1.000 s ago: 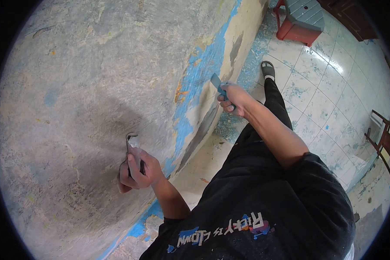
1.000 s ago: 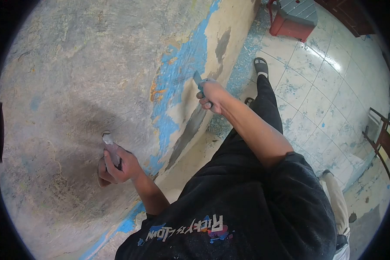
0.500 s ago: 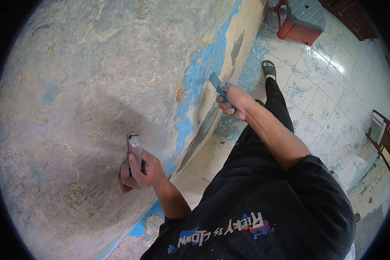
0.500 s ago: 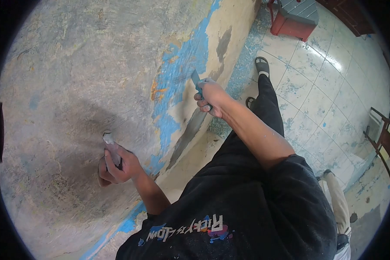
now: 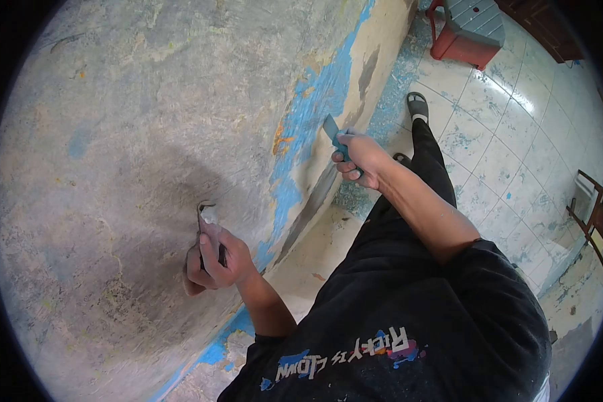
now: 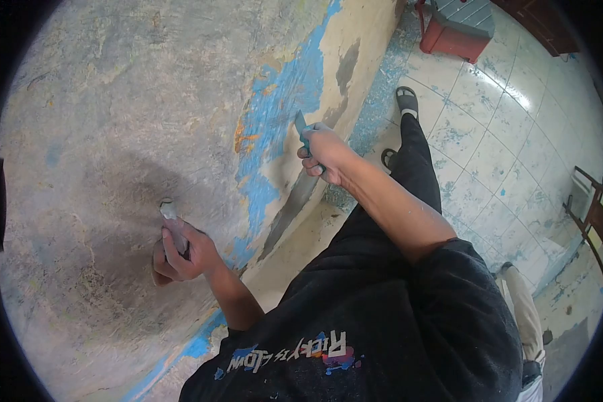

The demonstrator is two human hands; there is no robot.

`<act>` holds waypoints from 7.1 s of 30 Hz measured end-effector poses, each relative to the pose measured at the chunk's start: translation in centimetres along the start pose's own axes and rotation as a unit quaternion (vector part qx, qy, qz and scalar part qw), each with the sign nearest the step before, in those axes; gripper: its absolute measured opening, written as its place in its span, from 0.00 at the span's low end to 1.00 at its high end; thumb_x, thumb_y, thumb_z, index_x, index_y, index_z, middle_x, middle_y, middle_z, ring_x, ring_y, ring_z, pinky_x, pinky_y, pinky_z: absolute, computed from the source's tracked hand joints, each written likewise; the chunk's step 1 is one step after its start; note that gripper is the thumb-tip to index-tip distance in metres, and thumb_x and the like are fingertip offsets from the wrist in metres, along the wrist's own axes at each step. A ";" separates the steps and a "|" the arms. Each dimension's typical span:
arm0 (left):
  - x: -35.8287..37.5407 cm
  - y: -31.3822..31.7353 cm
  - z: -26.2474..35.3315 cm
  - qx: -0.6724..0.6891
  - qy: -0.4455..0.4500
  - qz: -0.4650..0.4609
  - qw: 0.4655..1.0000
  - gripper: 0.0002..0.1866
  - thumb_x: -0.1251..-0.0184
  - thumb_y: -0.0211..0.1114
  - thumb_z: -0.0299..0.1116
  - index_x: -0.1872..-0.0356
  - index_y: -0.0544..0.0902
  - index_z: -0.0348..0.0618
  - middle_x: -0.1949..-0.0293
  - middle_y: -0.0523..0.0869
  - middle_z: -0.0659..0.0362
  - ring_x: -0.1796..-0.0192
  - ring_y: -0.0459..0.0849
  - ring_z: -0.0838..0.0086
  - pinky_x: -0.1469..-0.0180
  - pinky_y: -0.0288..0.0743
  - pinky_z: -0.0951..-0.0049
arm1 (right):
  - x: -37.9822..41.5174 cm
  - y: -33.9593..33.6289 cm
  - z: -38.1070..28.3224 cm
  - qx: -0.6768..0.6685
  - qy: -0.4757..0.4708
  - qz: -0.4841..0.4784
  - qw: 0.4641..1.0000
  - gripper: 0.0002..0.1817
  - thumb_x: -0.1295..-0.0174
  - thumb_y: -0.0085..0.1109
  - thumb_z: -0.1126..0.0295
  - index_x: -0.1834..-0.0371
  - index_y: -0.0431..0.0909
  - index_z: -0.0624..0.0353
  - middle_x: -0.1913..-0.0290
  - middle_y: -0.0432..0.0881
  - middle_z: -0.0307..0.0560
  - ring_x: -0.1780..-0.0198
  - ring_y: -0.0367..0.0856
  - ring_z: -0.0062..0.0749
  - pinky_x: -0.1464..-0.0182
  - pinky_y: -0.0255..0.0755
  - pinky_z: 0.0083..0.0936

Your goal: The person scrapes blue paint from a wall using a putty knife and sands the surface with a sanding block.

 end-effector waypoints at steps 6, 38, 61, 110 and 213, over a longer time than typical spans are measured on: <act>0.2 0.4 0.1 -0.010 -0.004 0.005 1.000 0.12 0.46 0.80 0.36 0.62 0.86 0.53 0.71 0.80 0.69 0.66 0.74 0.73 0.53 0.57 0.65 | 0.3 -1.3 -0.5 0.057 -0.008 -0.002 0.998 0.07 0.26 0.40 0.65 0.49 0.61 0.52 0.70 0.67 0.42 0.81 0.59 0.19 0.85 0.53 0.19; 0.5 0.4 0.1 -0.012 -0.004 0.000 1.000 0.14 0.45 0.78 0.33 0.58 0.84 0.58 0.68 0.79 0.69 0.59 0.70 0.69 0.54 0.58 0.65 | -0.1 -0.2 -0.3 0.029 -0.019 0.013 0.999 0.06 0.25 0.39 0.65 0.51 0.61 0.51 0.70 0.68 0.42 0.81 0.58 0.19 0.85 0.52 0.20; 0.5 0.3 0.2 -0.008 -0.006 0.012 1.000 0.14 0.47 0.81 0.36 0.61 0.85 0.52 0.68 0.81 0.65 0.59 0.71 0.67 0.56 0.60 0.65 | -2.2 -3.1 0.3 0.053 0.002 0.037 0.998 0.08 0.24 0.40 0.63 0.48 0.64 0.50 0.68 0.68 0.41 0.83 0.56 0.16 0.86 0.50 0.16; 0.9 0.6 0.3 -0.030 0.022 0.010 0.999 0.16 0.47 0.81 0.35 0.59 0.85 0.51 0.65 0.81 0.64 0.57 0.72 0.66 0.55 0.62 0.63 | -1.5 -3.8 -0.1 0.099 -0.012 0.023 0.995 0.07 0.24 0.42 0.61 0.52 0.64 0.50 0.68 0.68 0.43 0.86 0.55 0.15 0.90 0.50 0.16; 1.2 0.7 0.3 -0.045 0.033 0.010 0.998 0.16 0.42 0.79 0.35 0.58 0.83 0.40 0.60 0.81 0.57 0.52 0.74 0.63 0.56 0.69 0.62 | -7.1 -7.0 2.4 -0.006 -0.069 0.073 0.995 0.06 0.24 0.44 0.61 0.52 0.63 0.48 0.71 0.68 0.41 0.83 0.59 0.19 0.83 0.55 0.21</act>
Point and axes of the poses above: each hand's wrist, its own x-axis away from the middle knuckle, its own y-axis out of the palm, z = x × y, the point moved 1 cm from there along -x, towards the middle knuckle
